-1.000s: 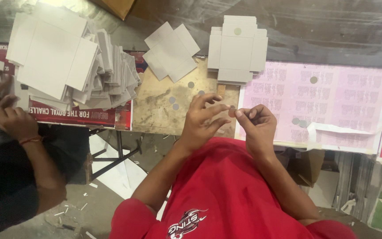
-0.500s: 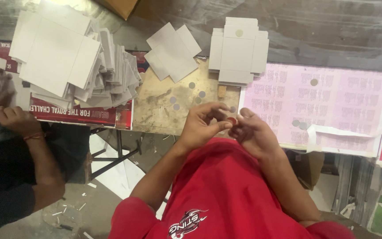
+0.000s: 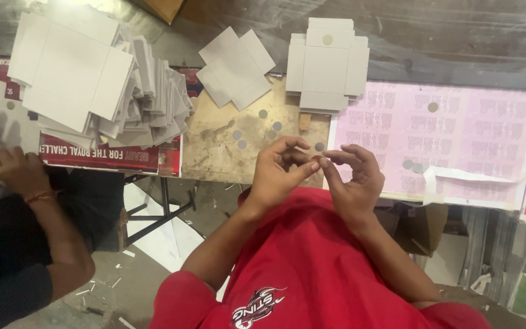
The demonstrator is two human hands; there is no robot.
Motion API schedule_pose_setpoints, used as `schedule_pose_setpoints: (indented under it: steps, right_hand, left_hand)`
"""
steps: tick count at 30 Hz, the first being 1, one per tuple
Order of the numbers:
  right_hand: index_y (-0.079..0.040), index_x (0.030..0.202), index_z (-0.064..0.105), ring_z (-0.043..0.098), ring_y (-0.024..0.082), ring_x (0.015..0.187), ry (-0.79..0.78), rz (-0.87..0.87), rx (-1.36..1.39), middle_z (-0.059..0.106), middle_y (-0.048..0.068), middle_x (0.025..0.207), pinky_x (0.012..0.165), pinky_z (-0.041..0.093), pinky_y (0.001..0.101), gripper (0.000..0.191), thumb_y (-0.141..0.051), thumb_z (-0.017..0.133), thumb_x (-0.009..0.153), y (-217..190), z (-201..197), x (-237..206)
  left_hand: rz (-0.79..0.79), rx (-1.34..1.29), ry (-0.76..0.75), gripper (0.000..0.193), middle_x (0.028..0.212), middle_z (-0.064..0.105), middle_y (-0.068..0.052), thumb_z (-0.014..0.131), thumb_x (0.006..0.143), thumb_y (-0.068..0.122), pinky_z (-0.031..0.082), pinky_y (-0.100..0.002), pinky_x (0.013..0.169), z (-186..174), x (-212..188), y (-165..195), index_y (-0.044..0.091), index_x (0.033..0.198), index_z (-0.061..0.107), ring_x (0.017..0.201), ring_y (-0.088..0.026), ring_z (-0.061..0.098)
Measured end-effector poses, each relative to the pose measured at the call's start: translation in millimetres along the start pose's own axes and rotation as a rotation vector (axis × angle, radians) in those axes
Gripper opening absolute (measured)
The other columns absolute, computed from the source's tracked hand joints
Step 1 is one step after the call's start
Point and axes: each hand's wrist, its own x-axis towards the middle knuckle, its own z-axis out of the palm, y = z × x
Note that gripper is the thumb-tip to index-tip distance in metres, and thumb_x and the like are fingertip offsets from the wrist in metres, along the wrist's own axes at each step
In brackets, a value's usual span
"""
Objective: The person assembles flat paper box blanks by folding the flaps and applying small circular stickers to secure the joints. They handle the paper pieces one at a time, fold the sides, and press the stickers onto the flaps to complete the box shape.
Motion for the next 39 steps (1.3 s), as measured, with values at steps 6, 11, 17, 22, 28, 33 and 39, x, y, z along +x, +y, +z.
schedule_pose_setpoints:
  steps: [6,11,17,22,28,33,39]
  right_hand:
    - [0.001,0.118,0.052,0.076,0.021,0.097,0.003,-0.216,-0.155,0.065,0.014,0.102,0.085,0.063,0.027,0.033,0.009,0.075,0.095,-4,0,-1]
    - [0.001,0.113,0.047,0.072,0.016,0.099,0.011,-0.09,-0.027,0.066,0.01,0.1,0.087,0.059,0.0255,0.029,0.009,0.07,0.098,-6,2,-7]
    - [-0.005,0.102,0.044,0.066,0.011,0.097,-0.01,0.264,0.289,0.068,0.008,0.1,0.087,0.054,0.0244,0.023,0.006,0.065,0.101,-5,-5,-11]
    - [-0.007,0.089,0.044,0.068,0.012,0.096,-0.077,0.434,0.379,0.071,0.01,0.097,0.088,0.057,0.027,0.026,0.003,0.066,0.099,5,-13,-4]
    - [-0.005,0.106,0.052,0.068,0.014,0.092,-0.127,0.612,0.558,0.07,0.012,0.097,0.088,0.056,0.0293,0.018,0.002,0.066,0.097,4,-14,7]
    - [-0.002,0.126,0.051,0.063,0.011,0.098,-0.007,0.321,0.272,0.072,0.012,0.123,0.085,0.051,0.026,0.029,0.002,0.065,0.101,-11,-7,2]
    - [0.0,0.131,0.05,0.069,0.016,0.101,-0.059,-0.053,-0.072,0.073,0.014,0.114,0.091,0.056,0.029,0.043,0.005,0.074,0.096,-21,-5,-1]
  left_hand:
    - [0.208,0.354,-0.001,0.026,0.09,0.078,-0.009,0.078,0.089,-0.001,0.059,-0.027,0.081,7,-11,22,0.001,0.112,0.066,0.087,-0.012,0.076]
    - [0.234,0.458,-0.015,0.027,0.089,0.078,-0.009,0.078,0.087,-0.001,0.06,-0.027,0.079,7,-14,35,0.002,0.112,0.066,0.085,-0.012,0.077]
    - [0.131,0.274,-0.069,0.031,0.088,0.076,-0.008,0.077,0.088,-0.004,0.056,-0.026,0.079,4,-11,28,0.001,0.115,0.063,0.088,-0.012,0.074]
    - [0.117,0.167,-0.099,0.032,0.092,0.074,-0.009,0.076,0.089,-0.006,0.058,-0.025,0.085,-1,-11,15,-0.001,0.117,0.061,0.093,-0.012,0.074]
    - [0.09,0.155,-0.09,0.032,0.094,0.075,-0.009,0.076,0.089,-0.006,0.059,-0.027,0.084,-5,-9,12,-0.001,0.116,0.06,0.094,-0.013,0.074]
    - [0.071,0.111,-0.056,0.029,0.092,0.075,-0.009,0.074,0.089,-0.004,0.06,-0.027,0.082,-4,-9,12,0.0,0.114,0.059,0.095,-0.013,0.075]
    - [0.135,0.145,-0.033,0.03,0.093,0.073,-0.009,0.077,0.089,-0.003,0.058,-0.026,0.08,1,-12,15,0.0,0.114,0.062,0.091,-0.012,0.073]
